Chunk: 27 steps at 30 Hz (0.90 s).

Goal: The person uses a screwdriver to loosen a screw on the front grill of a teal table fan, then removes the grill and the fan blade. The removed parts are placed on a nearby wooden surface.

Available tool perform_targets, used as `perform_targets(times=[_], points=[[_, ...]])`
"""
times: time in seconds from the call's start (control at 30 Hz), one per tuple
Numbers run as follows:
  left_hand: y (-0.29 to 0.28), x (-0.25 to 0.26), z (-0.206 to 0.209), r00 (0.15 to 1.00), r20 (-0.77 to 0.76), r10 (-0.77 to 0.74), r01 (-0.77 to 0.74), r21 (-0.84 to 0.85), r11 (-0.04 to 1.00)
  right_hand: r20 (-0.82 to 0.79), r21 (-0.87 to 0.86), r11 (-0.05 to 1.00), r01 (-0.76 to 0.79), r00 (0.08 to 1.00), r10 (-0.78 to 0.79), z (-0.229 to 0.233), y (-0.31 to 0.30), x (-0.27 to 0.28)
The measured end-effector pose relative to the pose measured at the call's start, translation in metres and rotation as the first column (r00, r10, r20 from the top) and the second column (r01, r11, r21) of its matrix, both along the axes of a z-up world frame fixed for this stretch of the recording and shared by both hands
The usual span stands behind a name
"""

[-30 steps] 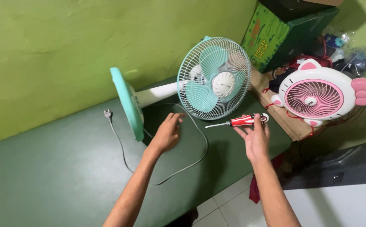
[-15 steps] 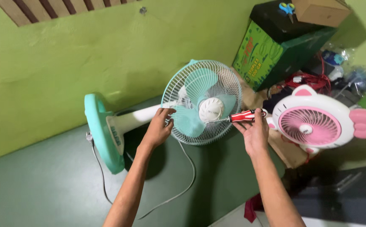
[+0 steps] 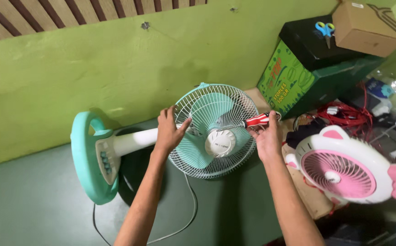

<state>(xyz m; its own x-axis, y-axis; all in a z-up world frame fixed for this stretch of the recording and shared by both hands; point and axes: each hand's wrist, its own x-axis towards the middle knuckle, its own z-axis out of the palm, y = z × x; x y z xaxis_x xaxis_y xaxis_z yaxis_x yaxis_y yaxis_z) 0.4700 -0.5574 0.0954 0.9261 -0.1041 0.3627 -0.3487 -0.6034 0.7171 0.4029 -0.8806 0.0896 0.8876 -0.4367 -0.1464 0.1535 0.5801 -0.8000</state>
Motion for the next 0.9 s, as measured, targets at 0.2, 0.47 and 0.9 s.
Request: perform_targets(times=[0.2, 0.47, 0.9], points=[[-0.023, 0.026, -0.001, 0.984, 0.091, 0.151, -0.162, 0.143, 0.976, 0.044, 0.027, 0.998, -0.059, 0.997, 0.058, -0.002, -0.027, 0.06], [-0.03, 0.02, -0.013, 0.949, -0.15, 0.276, -0.252, 0.161, 0.954, 0.239, -0.168, 0.982, -0.085, 0.963, 0.124, 0.003, -0.031, 0.129], [-0.04, -0.019, -0.007, 0.935, -0.166, 0.315, -0.301, 0.102, 0.948, 0.259, -0.118, 0.984, -0.135, 0.952, 0.162, -0.018, -0.022, 0.151]])
